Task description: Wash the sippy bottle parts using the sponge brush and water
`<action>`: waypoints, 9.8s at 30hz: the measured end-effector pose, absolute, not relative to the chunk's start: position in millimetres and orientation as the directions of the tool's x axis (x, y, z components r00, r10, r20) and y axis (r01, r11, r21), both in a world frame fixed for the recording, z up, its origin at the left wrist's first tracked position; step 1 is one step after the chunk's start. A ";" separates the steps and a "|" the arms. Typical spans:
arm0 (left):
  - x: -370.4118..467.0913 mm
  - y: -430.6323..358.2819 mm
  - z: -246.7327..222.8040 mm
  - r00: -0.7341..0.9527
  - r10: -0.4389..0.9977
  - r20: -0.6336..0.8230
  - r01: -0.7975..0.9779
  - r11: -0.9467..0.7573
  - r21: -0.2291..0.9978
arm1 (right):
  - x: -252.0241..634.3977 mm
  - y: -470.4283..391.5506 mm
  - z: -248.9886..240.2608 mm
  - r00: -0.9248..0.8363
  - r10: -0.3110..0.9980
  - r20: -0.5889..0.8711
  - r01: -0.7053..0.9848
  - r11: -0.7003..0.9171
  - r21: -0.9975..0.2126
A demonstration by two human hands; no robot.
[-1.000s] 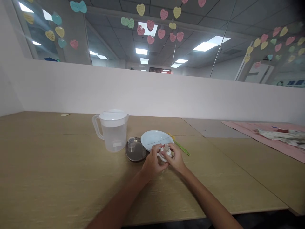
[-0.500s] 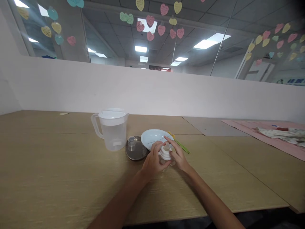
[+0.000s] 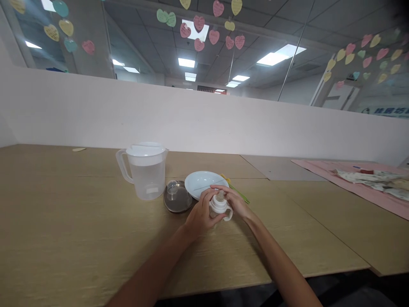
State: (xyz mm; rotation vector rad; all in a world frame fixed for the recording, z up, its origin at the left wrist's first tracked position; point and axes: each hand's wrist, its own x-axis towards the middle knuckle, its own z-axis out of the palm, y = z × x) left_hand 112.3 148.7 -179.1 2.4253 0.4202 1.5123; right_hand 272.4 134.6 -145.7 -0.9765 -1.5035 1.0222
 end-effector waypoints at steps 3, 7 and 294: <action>111.8 149.5 -178.4 0.429 0.363 0.827 0.096 -0.929 0.358 | 271.0 135.4 -146.7 -0.129 0.952 0.278 0.011 0.281 -0.960; 111.9 148.2 -177.3 0.431 0.364 0.826 0.076 -0.927 0.368 | 268.6 137.3 -151.8 -0.063 0.941 0.333 -0.163 0.320 -0.933; 100.0 157.0 -173.3 0.530 0.718 0.450 0.141 -0.598 0.789 | 265.6 139.0 -166.5 -0.074 0.834 0.546 0.232 0.547 -0.804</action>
